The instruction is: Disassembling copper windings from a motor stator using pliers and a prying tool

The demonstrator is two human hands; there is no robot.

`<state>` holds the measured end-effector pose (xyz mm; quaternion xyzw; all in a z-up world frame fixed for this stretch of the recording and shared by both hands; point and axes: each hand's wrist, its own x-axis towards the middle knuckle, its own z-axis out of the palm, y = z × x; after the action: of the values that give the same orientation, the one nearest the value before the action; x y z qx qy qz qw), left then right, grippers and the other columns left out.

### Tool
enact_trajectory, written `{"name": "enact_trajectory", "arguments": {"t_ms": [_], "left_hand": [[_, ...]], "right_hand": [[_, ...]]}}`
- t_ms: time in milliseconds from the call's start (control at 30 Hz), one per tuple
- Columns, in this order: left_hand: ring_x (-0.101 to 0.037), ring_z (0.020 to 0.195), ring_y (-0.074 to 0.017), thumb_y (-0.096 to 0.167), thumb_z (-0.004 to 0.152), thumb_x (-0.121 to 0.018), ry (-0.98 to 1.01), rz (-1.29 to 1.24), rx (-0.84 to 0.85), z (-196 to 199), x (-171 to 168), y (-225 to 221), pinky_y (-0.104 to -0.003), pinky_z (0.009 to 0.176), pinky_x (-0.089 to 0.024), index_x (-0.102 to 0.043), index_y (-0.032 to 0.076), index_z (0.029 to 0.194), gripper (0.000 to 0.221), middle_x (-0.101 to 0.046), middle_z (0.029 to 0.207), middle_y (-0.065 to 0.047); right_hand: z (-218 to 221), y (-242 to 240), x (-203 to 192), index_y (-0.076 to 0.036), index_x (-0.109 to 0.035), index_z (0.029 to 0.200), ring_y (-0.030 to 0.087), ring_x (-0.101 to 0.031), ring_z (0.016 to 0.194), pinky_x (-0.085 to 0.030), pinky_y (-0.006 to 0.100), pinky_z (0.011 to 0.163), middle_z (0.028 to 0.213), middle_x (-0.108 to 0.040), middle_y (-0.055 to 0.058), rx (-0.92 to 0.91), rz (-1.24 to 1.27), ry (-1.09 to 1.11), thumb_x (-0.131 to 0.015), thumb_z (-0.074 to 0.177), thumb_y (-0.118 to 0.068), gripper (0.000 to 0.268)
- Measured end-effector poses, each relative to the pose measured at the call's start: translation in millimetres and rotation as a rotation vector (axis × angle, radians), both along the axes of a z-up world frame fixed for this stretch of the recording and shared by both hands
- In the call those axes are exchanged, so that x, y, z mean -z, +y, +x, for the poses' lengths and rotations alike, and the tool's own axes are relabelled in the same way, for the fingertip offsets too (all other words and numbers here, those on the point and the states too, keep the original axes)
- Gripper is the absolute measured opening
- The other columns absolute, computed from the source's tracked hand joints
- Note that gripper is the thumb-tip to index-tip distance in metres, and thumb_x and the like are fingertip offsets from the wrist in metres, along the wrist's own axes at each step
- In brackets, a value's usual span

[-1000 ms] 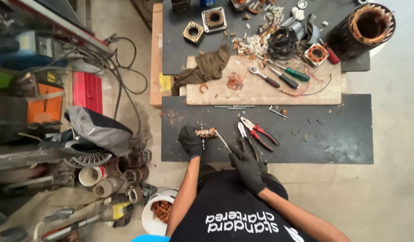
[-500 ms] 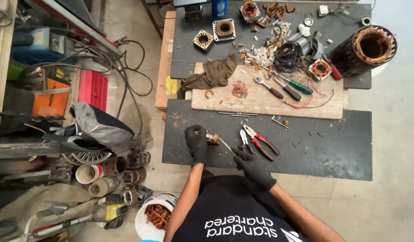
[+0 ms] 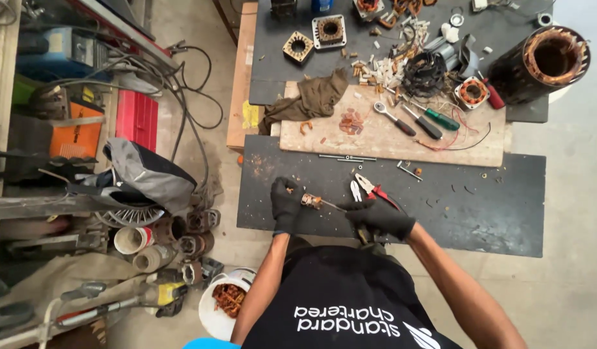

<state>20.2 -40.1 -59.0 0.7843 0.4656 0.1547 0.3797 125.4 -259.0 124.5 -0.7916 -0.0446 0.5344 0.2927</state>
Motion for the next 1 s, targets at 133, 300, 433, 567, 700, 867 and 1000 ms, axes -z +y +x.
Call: {"name": "enact_trajectory", "arguments": {"t_ms": [133,300,433,567,700,867,1000], "left_hand": [[-0.067,0.077,-0.0356,0.023,0.086,-0.06,-0.004,0.083,-0.093,10,5,-3,-0.035,0.055,-0.052,-0.057,0.011,0.082,0.012,-0.058,0.074,-0.014],[-0.064,0.08,-0.0364,0.026,0.079,-0.062,-0.034,0.057,-0.242,22,-5,-12,-0.043,0.063,-0.056,-0.056,0.015,0.085,0.014,-0.058,0.079,-0.012],[-0.067,0.085,-0.0339,0.026,0.07,-0.072,-0.08,-0.067,-0.007,17,-3,7,-0.043,0.072,-0.058,-0.058,0.014,0.081,0.021,-0.061,0.082,-0.012],[-0.07,0.092,-0.0258,0.03,0.07,-0.077,0.064,-0.204,0.001,7,6,9,-0.039,0.077,-0.061,-0.06,0.019,0.084,0.024,-0.065,0.088,-0.004],[-0.069,0.082,-0.0307,0.032,0.074,-0.073,-0.024,0.017,0.011,5,2,4,-0.043,0.066,-0.059,-0.058,0.019,0.078,0.02,-0.062,0.078,-0.008],[-0.07,0.082,-0.0347,0.026,0.073,-0.069,0.002,-0.031,-0.123,16,-9,1,-0.045,0.07,-0.059,-0.06,0.015,0.078,0.015,-0.064,0.078,-0.012],[-0.071,0.086,-0.0318,0.027,0.073,-0.069,-0.009,-0.064,-0.196,10,33,19,-0.041,0.074,-0.06,-0.06,0.02,0.078,0.012,-0.065,0.08,-0.008]], "right_hand": [[6,3,8,-0.014,-0.075,0.126,0.019,-0.052,0.038,-0.035,0.027,0.031,0.06,-0.063,0.016,0.185,0.091,0.207,-0.083,0.083,-0.03,0.046],[-41,35,-10,-0.01,-0.069,0.133,0.021,-0.065,0.059,-0.051,0.022,0.05,0.079,-0.068,0.018,-0.38,0.017,-0.167,-0.073,0.093,-0.018,0.041],[-24,9,49,-0.015,-0.062,0.139,0.019,-0.065,0.073,-0.054,0.029,0.061,0.088,-0.066,0.013,0.351,0.179,0.034,-0.085,0.082,-0.029,0.063],[3,10,-2,-0.006,-0.074,0.122,0.017,-0.055,0.041,-0.04,0.026,0.034,0.06,-0.063,0.014,0.207,0.177,0.215,-0.083,0.083,-0.026,0.045],[-6,9,26,-0.008,-0.068,0.133,0.017,-0.048,0.036,-0.032,0.026,0.031,0.059,-0.057,0.012,0.228,0.189,0.294,-0.078,0.087,-0.03,0.052],[-73,-11,105,-0.019,-0.079,0.11,0.015,-0.063,0.05,-0.046,0.025,0.045,0.06,-0.066,0.006,0.272,0.074,-0.044,-0.075,0.089,-0.05,0.038],[-55,-56,59,-0.016,-0.075,0.122,0.028,-0.073,0.083,-0.057,0.039,0.078,0.088,-0.076,0.017,0.195,0.005,-0.012,-0.072,0.088,-0.054,0.051]]}}
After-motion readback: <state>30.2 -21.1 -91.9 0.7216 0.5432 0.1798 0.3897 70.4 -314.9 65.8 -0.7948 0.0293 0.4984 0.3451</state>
